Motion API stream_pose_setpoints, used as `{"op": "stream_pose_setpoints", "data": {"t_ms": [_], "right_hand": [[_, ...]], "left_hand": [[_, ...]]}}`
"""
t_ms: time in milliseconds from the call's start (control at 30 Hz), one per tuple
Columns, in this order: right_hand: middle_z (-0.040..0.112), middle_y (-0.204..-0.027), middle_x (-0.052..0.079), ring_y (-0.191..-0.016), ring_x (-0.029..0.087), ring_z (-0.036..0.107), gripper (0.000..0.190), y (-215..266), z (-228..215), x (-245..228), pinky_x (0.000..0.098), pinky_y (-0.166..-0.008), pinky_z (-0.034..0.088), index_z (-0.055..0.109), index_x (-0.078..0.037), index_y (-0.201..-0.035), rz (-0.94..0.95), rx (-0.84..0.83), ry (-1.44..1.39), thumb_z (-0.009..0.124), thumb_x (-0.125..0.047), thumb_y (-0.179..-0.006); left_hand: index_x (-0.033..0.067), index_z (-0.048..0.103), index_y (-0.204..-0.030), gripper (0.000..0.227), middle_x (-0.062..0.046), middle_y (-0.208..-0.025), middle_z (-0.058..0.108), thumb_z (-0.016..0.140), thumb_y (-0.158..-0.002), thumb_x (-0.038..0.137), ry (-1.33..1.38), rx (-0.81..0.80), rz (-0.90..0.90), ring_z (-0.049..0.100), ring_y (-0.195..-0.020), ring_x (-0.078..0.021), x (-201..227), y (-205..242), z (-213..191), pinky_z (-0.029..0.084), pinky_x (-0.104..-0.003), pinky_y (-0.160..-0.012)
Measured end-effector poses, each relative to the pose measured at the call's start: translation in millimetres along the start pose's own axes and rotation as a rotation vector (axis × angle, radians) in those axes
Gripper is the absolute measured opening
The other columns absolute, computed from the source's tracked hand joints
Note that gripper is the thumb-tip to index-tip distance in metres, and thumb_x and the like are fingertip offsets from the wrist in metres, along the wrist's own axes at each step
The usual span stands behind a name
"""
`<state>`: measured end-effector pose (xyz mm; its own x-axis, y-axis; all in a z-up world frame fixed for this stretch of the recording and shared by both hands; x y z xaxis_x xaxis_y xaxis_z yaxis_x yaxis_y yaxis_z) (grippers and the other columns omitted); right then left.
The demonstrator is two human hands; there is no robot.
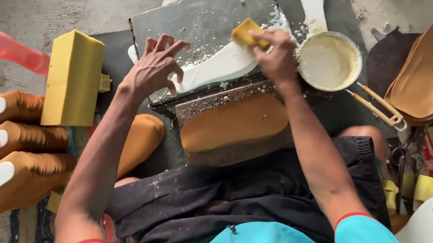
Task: The person sits on the floor of a sandal workshop and applies glue with a yellow sponge to white insole pieces, smoothing the glue over the surface. They press and align each glued insole onto a brown sandal sole, then stack the finished insoles in a pile beside them.
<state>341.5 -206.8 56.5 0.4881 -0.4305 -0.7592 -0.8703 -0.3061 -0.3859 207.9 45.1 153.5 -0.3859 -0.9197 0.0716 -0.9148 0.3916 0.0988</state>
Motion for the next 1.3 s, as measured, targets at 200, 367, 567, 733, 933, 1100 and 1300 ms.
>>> {"op": "stream_pose_setpoints", "data": {"t_ms": [200, 367, 567, 733, 933, 1100, 1300], "right_hand": [[0.076, -0.106, 0.002, -0.087, 0.005, 0.068, 0.036, 43.0, -70.6, 18.6, 0.0195, -0.074, 0.048, 0.070, -0.008, -0.125, 0.519, 0.224, -0.693, 0.076, -0.020, -0.091], [0.076, -0.102, -0.001, -0.084, 0.005, 0.068, 0.034, 81.8, -82.9, 31.2, 0.0176, -0.072, 0.046, 0.069, -0.007, -0.120, 0.575, 0.295, -0.717, 0.078, -0.019, -0.090], [0.075, -0.108, 0.004, -0.091, 0.008, 0.068, 0.036, 99.6, -67.6, 14.8, 0.0198, -0.082, 0.051, 0.068, -0.001, -0.123, 0.461, 0.245, -0.816, 0.079, -0.015, -0.091], [0.072, -0.116, 0.009, -0.103, 0.013, 0.070, 0.039, 73.4, -73.6, -38.8, 0.0252, -0.090, 0.058, 0.067, 0.000, -0.123, 0.209, 0.217, -0.623, 0.081, -0.015, -0.090], [0.072, -0.117, 0.018, -0.101, 0.025, 0.074, 0.031, 31.5, -45.5, -66.6, 0.0353, -0.090, 0.060, 0.074, -0.005, -0.116, -0.187, 0.379, -0.038, 0.087, -0.022, -0.094], [0.046, -0.142, 0.035, -0.131, 0.044, 0.048, 0.034, 29.0, -8.8, -81.0, 0.0619, -0.100, 0.045, 0.081, -0.023, -0.108, -0.429, 0.111, 0.522, 0.087, -0.034, -0.077], [0.035, -0.156, 0.031, -0.145, 0.039, 0.041, 0.054, 52.8, -23.4, -91.9, 0.0523, -0.113, 0.048, 0.063, -0.012, -0.145, -0.359, 0.047, 0.123, 0.083, -0.032, -0.099]], "left_hand": [[0.0270, 0.082, -0.080, 0.034, 0.002, -0.145, 0.047, 0.092, -0.048, 0.035, 0.090, -0.054, -0.034, 0.037, -0.132, -0.0277, -10.5, 1.0, 5.3, 0.029, -0.047, -0.106], [0.0295, 0.083, -0.080, 0.033, 0.002, -0.144, 0.049, 0.092, -0.048, 0.035, 0.103, -0.082, -0.077, 0.037, -0.131, -0.0267, -15.8, -9.8, 10.5, 0.029, -0.048, -0.103], [0.0301, 0.083, -0.076, 0.021, 0.003, -0.141, 0.051, 0.091, -0.058, 0.035, 0.033, -0.143, -0.099, 0.038, -0.129, -0.0252, -13.6, -19.4, 11.8, 0.030, -0.048, -0.102], [0.0278, 0.082, -0.082, 0.010, 0.000, -0.146, 0.051, 0.086, -0.073, 0.031, 0.078, 0.080, -0.072, 0.036, -0.133, -0.0289, -7.3, 20.2, -4.3, 0.033, -0.045, -0.107], [0.0168, 0.069, -0.125, 0.023, -0.009, -0.127, 0.061, 0.072, -0.103, 0.021, 0.570, 0.756, -0.610, 0.054, -0.124, -0.0243, -11.5, 141.3, 12.1, 0.047, -0.037, -0.101], [0.0060, 0.070, -0.107, 0.010, -0.011, -0.110, 0.055, 0.072, -0.100, 0.012, 0.714, 0.902, -0.686, 0.055, -0.103, -0.0236, 49.2, 206.7, 12.7, 0.045, -0.033, -0.075], [0.0026, 0.068, -0.110, 0.012, -0.009, -0.113, 0.061, 0.068, -0.102, 0.012, 0.735, 0.890, -0.628, 0.059, -0.109, -0.0218, 78.5, 235.8, 18.5, 0.049, -0.032, -0.087]]}}
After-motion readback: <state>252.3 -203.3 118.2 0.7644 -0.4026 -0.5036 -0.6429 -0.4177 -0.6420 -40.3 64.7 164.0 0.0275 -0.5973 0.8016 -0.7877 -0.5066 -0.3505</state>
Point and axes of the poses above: each hand's wrist, its own y-axis away from the middle knuckle, its own z-axis out of the palm, x = y × z, the point moved 5 cm from there along -y, towards the middle knuckle
